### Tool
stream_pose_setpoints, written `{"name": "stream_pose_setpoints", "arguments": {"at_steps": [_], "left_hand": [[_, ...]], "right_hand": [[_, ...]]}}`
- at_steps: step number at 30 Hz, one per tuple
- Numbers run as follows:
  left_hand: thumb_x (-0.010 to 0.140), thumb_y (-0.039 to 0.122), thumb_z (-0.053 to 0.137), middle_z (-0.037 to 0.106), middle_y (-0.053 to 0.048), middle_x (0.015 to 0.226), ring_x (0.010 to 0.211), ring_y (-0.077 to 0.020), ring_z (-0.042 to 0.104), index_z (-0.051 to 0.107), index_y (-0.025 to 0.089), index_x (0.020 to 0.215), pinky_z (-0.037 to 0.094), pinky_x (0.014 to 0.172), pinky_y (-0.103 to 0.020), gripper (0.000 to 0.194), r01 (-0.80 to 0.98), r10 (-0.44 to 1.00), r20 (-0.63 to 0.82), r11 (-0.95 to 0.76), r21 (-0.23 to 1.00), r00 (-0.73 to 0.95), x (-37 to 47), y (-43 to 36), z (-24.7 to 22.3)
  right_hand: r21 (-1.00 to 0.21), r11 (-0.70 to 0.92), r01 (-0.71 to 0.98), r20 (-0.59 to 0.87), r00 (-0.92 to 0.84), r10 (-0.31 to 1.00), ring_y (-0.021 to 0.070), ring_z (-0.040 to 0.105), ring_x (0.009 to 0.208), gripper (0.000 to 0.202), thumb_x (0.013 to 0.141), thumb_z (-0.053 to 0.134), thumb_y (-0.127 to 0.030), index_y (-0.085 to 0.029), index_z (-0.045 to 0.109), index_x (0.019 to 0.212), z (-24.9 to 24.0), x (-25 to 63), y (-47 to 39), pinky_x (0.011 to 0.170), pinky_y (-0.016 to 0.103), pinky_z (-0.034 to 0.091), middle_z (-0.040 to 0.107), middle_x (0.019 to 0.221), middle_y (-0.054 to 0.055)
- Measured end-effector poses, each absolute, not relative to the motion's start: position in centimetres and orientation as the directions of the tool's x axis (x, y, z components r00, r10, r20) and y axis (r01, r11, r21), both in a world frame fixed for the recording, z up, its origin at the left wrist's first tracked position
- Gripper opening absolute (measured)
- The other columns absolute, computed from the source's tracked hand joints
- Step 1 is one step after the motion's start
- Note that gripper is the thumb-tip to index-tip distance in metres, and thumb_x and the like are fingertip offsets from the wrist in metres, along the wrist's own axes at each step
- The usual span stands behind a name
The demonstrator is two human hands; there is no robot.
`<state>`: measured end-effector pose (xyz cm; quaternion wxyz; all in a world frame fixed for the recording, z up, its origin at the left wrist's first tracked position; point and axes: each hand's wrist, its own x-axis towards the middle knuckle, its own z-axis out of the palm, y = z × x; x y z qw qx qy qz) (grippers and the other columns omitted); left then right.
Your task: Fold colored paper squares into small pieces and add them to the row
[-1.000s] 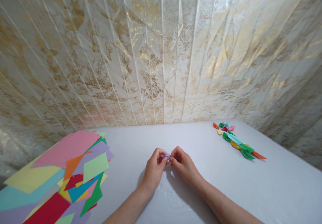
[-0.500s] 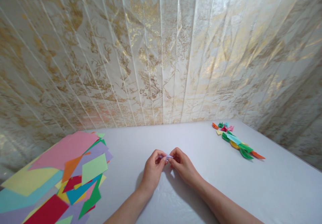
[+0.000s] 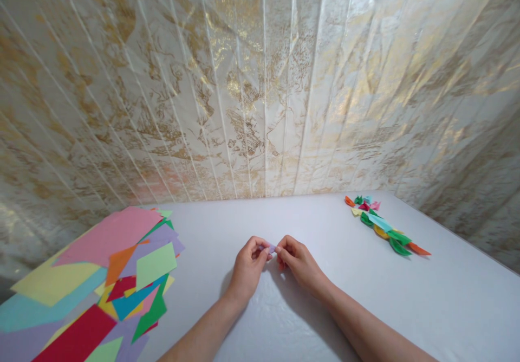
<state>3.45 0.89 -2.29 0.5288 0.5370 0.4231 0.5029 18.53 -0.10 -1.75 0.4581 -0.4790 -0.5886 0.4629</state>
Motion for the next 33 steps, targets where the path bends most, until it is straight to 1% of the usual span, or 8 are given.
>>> {"name": "stream_pose_setpoints", "arguments": {"at_steps": [4, 10, 16, 20, 25, 27, 31, 33], "left_hand": [[0.077, 0.034, 0.066, 0.063, 0.001, 0.078, 0.073, -0.0150, 0.064, 0.057, 0.018, 0.080, 0.053, 0.073, -0.029, 0.018, -0.088, 0.985, 0.084, -0.072, 0.994, 0.149, 3.5, 0.9, -2.2], [0.078, 0.025, 0.063, 0.061, 0.001, 0.077, 0.073, -0.0150, 0.058, 0.058, 0.018, 0.081, 0.046, 0.071, -0.027, 0.009, 0.082, 0.974, 0.173, -0.186, 0.979, 0.143, 3.2, 0.9, -2.1], [0.079, 0.026, 0.060, 0.059, 0.001, 0.076, 0.072, -0.0144, 0.056, 0.058, 0.019, 0.083, 0.045, 0.069, -0.026, 0.008, 0.104, 0.968, 0.164, -0.185, 0.977, 0.188, 3.2, 0.8, -2.0], [0.078, 0.026, 0.061, 0.059, 0.002, 0.074, 0.071, -0.0138, 0.057, 0.059, 0.018, 0.083, 0.045, 0.068, -0.025, 0.010, 0.073, 0.969, 0.143, -0.161, 0.984, 0.202, 3.2, 0.7, -1.5], [0.074, 0.030, 0.067, 0.063, 0.000, 0.075, 0.070, -0.0138, 0.061, 0.059, 0.019, 0.083, 0.048, 0.069, -0.025, 0.016, -0.022, 0.978, 0.069, -0.066, 0.998, 0.198, 3.0, 0.7, -0.7], [0.075, 0.032, 0.068, 0.065, 0.000, 0.078, 0.071, -0.0142, 0.064, 0.059, 0.019, 0.089, 0.049, 0.071, -0.026, 0.021, -0.054, 0.980, 0.052, -0.042, 0.998, 0.190, 3.0, 0.7, -0.6], [0.078, 0.036, 0.068, 0.066, 0.001, 0.078, 0.073, -0.0153, 0.065, 0.053, 0.021, 0.112, 0.049, 0.074, -0.028, 0.040, -0.114, 0.982, 0.006, 0.016, 0.993, 0.191, 3.1, 0.4, -0.6], [0.077, 0.041, 0.069, 0.066, -0.001, 0.079, 0.074, -0.0151, 0.063, 0.057, 0.018, 0.102, 0.048, 0.076, -0.028, 0.036, -0.121, 0.973, -0.019, 0.047, 0.992, 0.228, 3.1, 0.3, -0.7]], "right_hand": [[-0.982, 0.115, 0.153, 0.099, -0.112, 0.989, 0.0119, 0.050, 0.052, 0.025, 0.085, 0.053, -0.042, -0.021, 0.049, 0.072, -1.8, 18.5, -0.1, 0.053, 0.025, 0.038, 0.054, 0.057, -0.004], [-0.973, 0.115, 0.199, 0.093, -0.114, 0.989, 0.0113, 0.048, 0.051, 0.025, 0.088, 0.050, -0.040, -0.021, 0.048, 0.072, -2.0, 18.3, -0.2, 0.052, 0.024, 0.036, 0.052, 0.056, -0.005], [-0.951, 0.145, 0.273, 0.104, -0.160, 0.982, 0.0109, 0.043, 0.050, 0.029, 0.089, 0.052, -0.044, -0.020, 0.048, 0.073, -1.6, 18.4, -0.7, 0.050, 0.023, 0.032, 0.048, 0.053, -0.006], [-0.956, 0.166, 0.240, 0.128, -0.165, 0.978, 0.0111, 0.043, 0.051, 0.032, 0.090, 0.051, -0.045, -0.021, 0.047, 0.070, -1.2, 18.4, -0.8, 0.052, 0.023, 0.032, 0.047, 0.053, -0.006], [-0.979, 0.125, 0.159, 0.100, -0.154, 0.983, 0.0111, 0.044, 0.051, 0.035, 0.087, 0.053, -0.050, -0.021, 0.046, 0.068, -1.1, 18.3, -0.5, 0.052, 0.024, 0.033, 0.049, 0.054, -0.005], [-0.985, 0.110, 0.136, 0.090, -0.147, 0.985, 0.0111, 0.044, 0.051, 0.036, 0.087, 0.053, -0.050, -0.021, 0.045, 0.068, -1.2, 18.3, -0.4, 0.052, 0.024, 0.033, 0.049, 0.054, -0.005], [-0.983, 0.134, 0.125, 0.121, -0.111, 0.986, 0.0116, 0.045, 0.052, 0.035, 0.088, 0.053, -0.050, -0.021, 0.046, 0.069, -1.3, 18.4, -0.4, 0.053, 0.024, 0.035, 0.050, 0.056, -0.005], [-0.982, 0.146, 0.117, 0.134, -0.102, 0.986, 0.0120, 0.046, 0.052, 0.035, 0.088, 0.053, -0.051, -0.021, 0.047, 0.070, -1.3, 18.3, -0.5, 0.053, 0.025, 0.037, 0.051, 0.056, -0.005]]}}
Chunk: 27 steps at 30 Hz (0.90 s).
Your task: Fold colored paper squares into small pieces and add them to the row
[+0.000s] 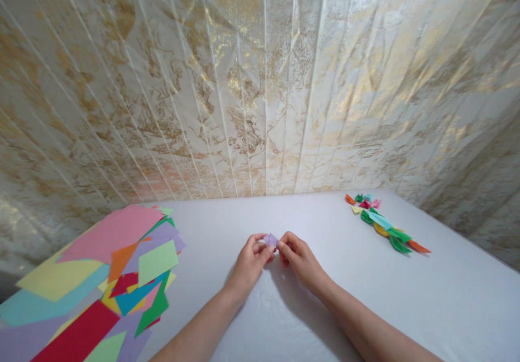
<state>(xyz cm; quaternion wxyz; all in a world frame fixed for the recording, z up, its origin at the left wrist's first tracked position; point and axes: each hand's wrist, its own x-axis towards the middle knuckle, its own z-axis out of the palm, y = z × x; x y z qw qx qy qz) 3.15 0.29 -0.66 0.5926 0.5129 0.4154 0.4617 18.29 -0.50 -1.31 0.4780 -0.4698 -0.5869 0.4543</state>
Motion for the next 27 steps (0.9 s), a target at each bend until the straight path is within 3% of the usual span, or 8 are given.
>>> {"name": "stream_pose_setpoints", "arguments": {"at_steps": [3, 5, 15, 22, 27], "left_hand": [[0.075, 0.046, 0.070, 0.060, 0.001, 0.072, 0.069, -0.0129, 0.056, 0.059, 0.016, 0.078, 0.044, 0.070, -0.024, 0.032, -0.078, 0.967, -0.031, 0.053, 0.996, 0.251, 3.09, 0.26, -0.80], [0.075, 0.047, 0.070, 0.056, 0.002, 0.067, 0.066, -0.0119, 0.052, 0.058, 0.016, 0.073, 0.041, 0.066, -0.023, 0.033, -0.068, 0.972, -0.025, 0.042, 0.997, 0.233, 3.01, 0.29, -0.91], [0.075, 0.052, 0.069, 0.055, 0.001, 0.069, 0.067, -0.0134, 0.051, 0.058, 0.018, 0.074, 0.042, 0.068, -0.024, 0.035, -0.092, 0.973, 0.016, 0.005, 0.996, 0.229, 2.89, 0.52, -1.19], [0.081, 0.047, 0.063, 0.058, 0.001, 0.068, 0.067, -0.0139, 0.053, 0.059, 0.018, 0.075, 0.043, 0.067, -0.024, 0.030, -0.007, 0.976, 0.070, -0.070, 0.998, 0.206, 2.72, 0.79, -1.61], [0.085, 0.036, 0.058, 0.061, 0.001, 0.073, 0.069, -0.0148, 0.054, 0.061, 0.019, 0.076, 0.042, 0.067, -0.024, 0.019, 0.106, 0.951, 0.156, -0.190, 0.976, 0.268, 2.62, 0.55, -1.41]], "right_hand": [[-0.985, 0.131, 0.114, 0.119, -0.109, 0.987, 0.0122, 0.048, 0.052, 0.036, 0.087, 0.054, -0.052, -0.021, 0.047, 0.070, -1.22, 18.02, -0.64, 0.054, 0.025, 0.038, 0.052, 0.056, -0.004], [-0.986, 0.109, 0.126, 0.093, -0.122, 0.988, 0.0119, 0.048, 0.051, 0.037, 0.086, 0.054, -0.053, -0.021, 0.046, 0.069, -1.14, 17.84, -0.76, 0.053, 0.025, 0.037, 0.052, 0.056, -0.004], [-0.967, 0.147, 0.210, 0.092, -0.251, 0.964, 0.0103, 0.041, 0.049, 0.036, 0.091, 0.048, -0.047, -0.021, 0.044, 0.067, -0.90, 17.94, -1.24, 0.051, 0.022, 0.032, 0.048, 0.051, -0.006], [-0.966, 0.103, 0.236, 0.026, -0.308, 0.951, 0.0131, 0.051, 0.054, 0.032, 0.094, 0.042, -0.041, -0.020, 0.051, 0.071, -0.84, 18.18, -1.27, 0.055, 0.024, 0.039, 0.055, 0.058, -0.003], [-0.914, 0.233, 0.333, 0.193, -0.150, 0.970, 0.0144, 0.054, 0.066, 0.009, 0.088, 0.054, -0.029, -0.021, 0.056, 0.085, -0.67, 18.20, -1.30, 0.061, 0.025, 0.041, 0.061, 0.077, 0.000]]}}
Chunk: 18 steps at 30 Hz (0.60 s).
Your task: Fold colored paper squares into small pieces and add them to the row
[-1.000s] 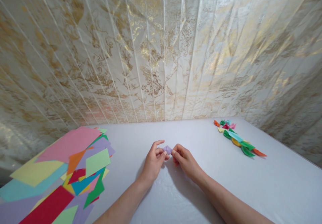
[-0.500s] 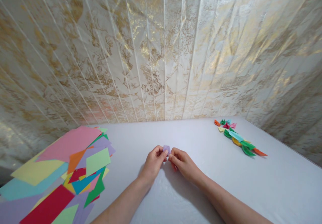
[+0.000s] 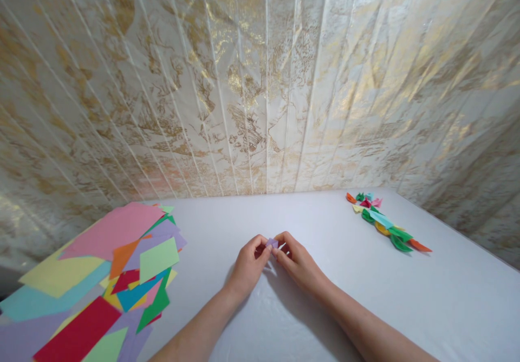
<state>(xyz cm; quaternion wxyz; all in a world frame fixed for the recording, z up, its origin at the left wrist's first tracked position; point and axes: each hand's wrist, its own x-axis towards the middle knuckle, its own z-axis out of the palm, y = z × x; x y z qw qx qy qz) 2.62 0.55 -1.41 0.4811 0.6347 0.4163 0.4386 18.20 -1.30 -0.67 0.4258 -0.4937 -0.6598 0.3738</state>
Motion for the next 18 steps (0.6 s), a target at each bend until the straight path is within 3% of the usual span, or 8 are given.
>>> {"name": "stream_pose_setpoints", "arguments": {"at_steps": [6, 18], "left_hand": [[0.083, 0.035, 0.058, 0.063, 0.001, 0.072, 0.071, -0.0160, 0.057, 0.059, 0.020, 0.075, 0.043, 0.069, -0.025, 0.018, 0.072, 0.934, 0.121, -0.153, 0.986, 0.337, 2.9, 0.3, -1.1], [0.078, 0.031, 0.060, 0.056, 0.002, 0.062, 0.062, -0.0132, 0.050, 0.061, 0.017, 0.072, 0.037, 0.064, -0.025, 0.016, 0.017, 0.949, -0.033, 0.029, 0.999, 0.313, 2.8, 0.3, -0.3]], "right_hand": [[-0.939, 0.258, 0.227, 0.238, -0.110, 0.965, 0.0149, 0.054, 0.066, 0.009, 0.086, 0.053, -0.026, -0.021, 0.054, 0.079, -1.0, 18.2, -1.0, 0.063, 0.027, 0.043, 0.058, 0.071, -0.001], [-0.919, 0.325, 0.223, 0.299, -0.144, 0.943, 0.0139, 0.054, 0.068, 0.014, 0.083, 0.048, -0.016, -0.020, 0.061, 0.084, -1.1, 18.4, -1.0, 0.064, 0.027, 0.042, 0.057, 0.075, 0.000]]}}
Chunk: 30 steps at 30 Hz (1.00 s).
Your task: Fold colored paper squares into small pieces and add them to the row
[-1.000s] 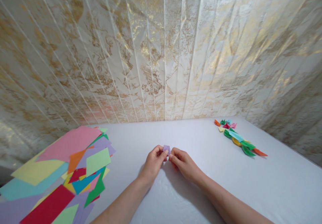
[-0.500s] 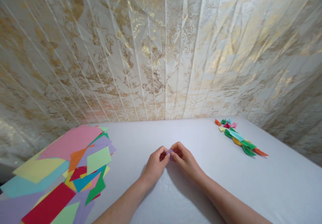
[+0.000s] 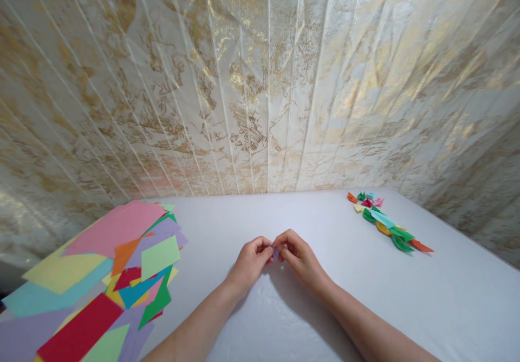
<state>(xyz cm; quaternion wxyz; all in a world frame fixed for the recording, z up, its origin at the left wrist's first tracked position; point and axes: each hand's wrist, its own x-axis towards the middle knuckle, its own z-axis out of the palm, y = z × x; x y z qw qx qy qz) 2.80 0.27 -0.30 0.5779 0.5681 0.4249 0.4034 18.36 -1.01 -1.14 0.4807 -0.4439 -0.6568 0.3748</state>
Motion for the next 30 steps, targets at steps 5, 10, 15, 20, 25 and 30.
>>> {"name": "stream_pose_setpoints", "arguments": {"at_steps": [5, 10, 15, 20, 25, 30], "left_hand": [[0.077, 0.029, 0.059, 0.060, 0.000, 0.065, 0.064, -0.0138, 0.052, 0.064, 0.016, 0.073, 0.039, 0.066, -0.025, 0.015, -0.034, 0.946, -0.062, 0.076, 0.997, 0.317, 2.7, 0.3, 0.0], [0.078, 0.031, 0.059, 0.062, -0.001, 0.067, 0.065, -0.0141, 0.053, 0.064, 0.015, 0.073, 0.040, 0.068, -0.026, 0.017, -0.051, 0.942, -0.078, 0.100, 0.994, 0.328, 2.6, 0.4, 0.0], [0.080, 0.043, 0.060, 0.061, -0.001, 0.067, 0.066, -0.0142, 0.053, 0.061, 0.015, 0.072, 0.041, 0.068, -0.026, 0.029, -0.072, 0.928, -0.085, 0.119, 0.990, 0.363, 2.5, 0.6, 0.0], [0.077, 0.045, 0.065, 0.061, 0.000, 0.067, 0.064, -0.0127, 0.051, 0.061, 0.014, 0.074, 0.039, 0.066, -0.024, 0.031, -0.034, 0.939, -0.067, 0.083, 0.996, 0.339, 2.5, 0.6, -0.1], [0.079, 0.040, 0.063, 0.059, 0.001, 0.065, 0.065, -0.0129, 0.052, 0.061, 0.015, 0.073, 0.041, 0.066, -0.024, 0.025, 0.003, 0.961, -0.026, 0.026, 1.000, 0.275, 2.8, 0.5, -0.6], [0.080, 0.036, 0.062, 0.059, 0.002, 0.065, 0.065, -0.0131, 0.053, 0.060, 0.016, 0.071, 0.041, 0.066, -0.024, 0.021, 0.058, 0.973, 0.026, -0.041, 0.997, 0.229, 3.1, 0.4, -1.0]], "right_hand": [[-0.925, 0.316, 0.210, 0.296, -0.123, 0.947, 0.0143, 0.057, 0.068, 0.016, 0.079, 0.049, -0.015, -0.019, 0.064, 0.082, -1.0, 18.4, -0.9, 0.064, 0.027, 0.043, 0.059, 0.076, 0.000], [-0.957, 0.269, 0.110, 0.253, -0.137, 0.958, 0.0145, 0.059, 0.067, 0.012, 0.082, 0.052, -0.021, -0.019, 0.064, 0.083, -1.2, 18.4, -0.8, 0.065, 0.028, 0.046, 0.060, 0.073, 0.000], [-0.973, 0.223, 0.051, 0.216, -0.126, 0.968, 0.0143, 0.060, 0.065, 0.009, 0.082, 0.055, -0.025, -0.018, 0.062, 0.082, -1.7, 18.4, -0.5, 0.064, 0.027, 0.047, 0.061, 0.068, -0.001], [-0.975, 0.208, 0.076, 0.197, -0.138, 0.971, 0.0148, 0.061, 0.067, 0.010, 0.083, 0.055, -0.024, -0.018, 0.063, 0.084, -1.3, 18.4, -0.7, 0.066, 0.028, 0.047, 0.063, 0.069, 0.000], [-0.981, 0.168, 0.093, 0.155, -0.130, 0.979, 0.0155, 0.060, 0.067, 0.014, 0.085, 0.058, -0.033, -0.019, 0.059, 0.086, -1.0, 18.2, -0.9, 0.065, 0.029, 0.047, 0.063, 0.071, 0.001], [-0.981, 0.168, 0.098, 0.156, -0.124, 0.980, 0.0150, 0.058, 0.063, 0.018, 0.084, 0.060, -0.035, -0.019, 0.056, 0.078, -1.1, 18.1, -0.8, 0.062, 0.028, 0.046, 0.063, 0.067, 0.001]]}}
